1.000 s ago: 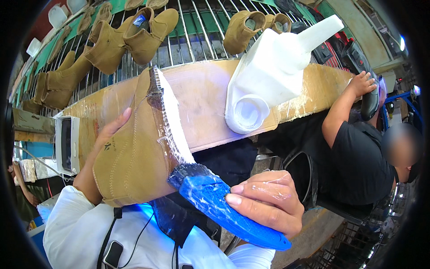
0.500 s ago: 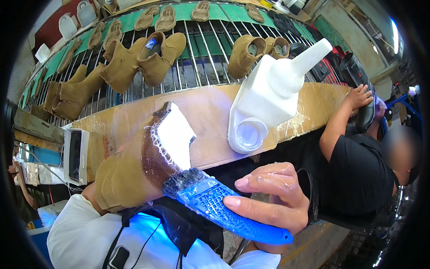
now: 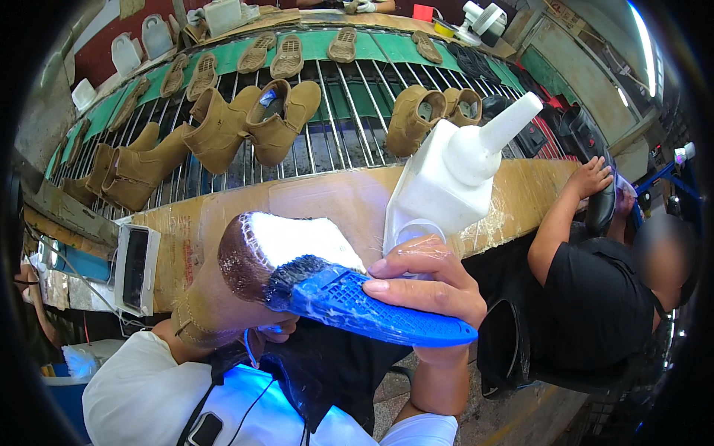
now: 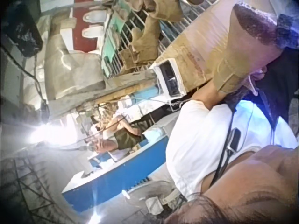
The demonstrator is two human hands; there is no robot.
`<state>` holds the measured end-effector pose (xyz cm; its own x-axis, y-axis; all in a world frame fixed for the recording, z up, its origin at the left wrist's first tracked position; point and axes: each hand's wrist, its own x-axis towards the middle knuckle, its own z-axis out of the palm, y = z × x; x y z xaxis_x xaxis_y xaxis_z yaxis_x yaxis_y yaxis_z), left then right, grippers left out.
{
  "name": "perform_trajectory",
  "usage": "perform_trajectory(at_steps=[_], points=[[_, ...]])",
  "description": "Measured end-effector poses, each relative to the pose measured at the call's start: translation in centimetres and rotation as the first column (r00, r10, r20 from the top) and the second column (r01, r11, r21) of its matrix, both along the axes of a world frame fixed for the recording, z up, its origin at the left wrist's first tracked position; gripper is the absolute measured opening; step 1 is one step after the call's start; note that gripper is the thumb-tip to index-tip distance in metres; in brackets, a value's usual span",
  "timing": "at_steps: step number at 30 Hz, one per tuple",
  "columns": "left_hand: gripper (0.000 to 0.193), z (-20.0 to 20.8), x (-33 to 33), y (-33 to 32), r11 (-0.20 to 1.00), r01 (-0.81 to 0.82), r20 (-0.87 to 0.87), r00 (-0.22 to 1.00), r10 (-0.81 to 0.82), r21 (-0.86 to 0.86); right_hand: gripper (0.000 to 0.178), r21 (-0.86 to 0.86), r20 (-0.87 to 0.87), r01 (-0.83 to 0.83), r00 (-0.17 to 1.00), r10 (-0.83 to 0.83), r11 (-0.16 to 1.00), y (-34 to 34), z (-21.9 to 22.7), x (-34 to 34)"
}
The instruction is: The person applies adhesive to the bottom edges and soles of boots using a brush and a container of liquid, moving the brush around the perimeter of each shoe before placing it back on the conveyor belt.
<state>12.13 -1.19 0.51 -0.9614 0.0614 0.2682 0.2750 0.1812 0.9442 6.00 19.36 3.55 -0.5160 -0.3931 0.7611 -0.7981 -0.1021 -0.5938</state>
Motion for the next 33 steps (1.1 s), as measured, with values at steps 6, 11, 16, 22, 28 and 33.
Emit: perform_trajectory(at_steps=[6, 11, 16, 22, 28, 33], points=[[0.042, 0.9, 2.3, -2.1, 0.926, 0.157, 0.567, 0.751, -0.338, 0.344, 0.022, 0.031, 0.202, -0.06, 0.978, 0.053, 0.998, 2.0, -1.7, -0.3], [0.043, -4.9, 3.4, -2.3, 0.575, -0.264, 0.606, 0.57, -0.555, 0.774, 0.029, 0.272, 0.058, 0.429, 0.886, -0.46, 0.861, 2.2, -3.6, -1.9], [0.043, -8.7, 2.5, -3.3, 0.33, -0.518, 0.589, 0.485, -0.646, 0.789, 0.025, 0.397, -0.077, 0.462, 0.878, -0.473, 0.793, -2.2, -7.7, -0.9], [0.043, -9.1, 2.1, -4.6, 0.354, -0.498, 0.597, 0.503, -0.625, 0.791, 0.019, 0.244, -0.059, 0.457, 0.888, -0.457, 0.855, -2.9, -7.7, 1.1], [0.044, -9.7, 1.1, -6.2, 0.347, -0.556, 0.646, 0.543, -0.536, 0.755, 0.016, 0.148, 0.232, 0.165, 0.953, -0.197, 0.975, -0.7, -5.5, 4.2], [0.047, -8.5, -0.4, -6.9, 0.379, -0.414, 0.56, 0.652, -0.51, 0.827, 0.025, -0.44, 0.668, 0.043, 0.684, 0.294, 0.897, 2.1, -6.5, 4.6]])
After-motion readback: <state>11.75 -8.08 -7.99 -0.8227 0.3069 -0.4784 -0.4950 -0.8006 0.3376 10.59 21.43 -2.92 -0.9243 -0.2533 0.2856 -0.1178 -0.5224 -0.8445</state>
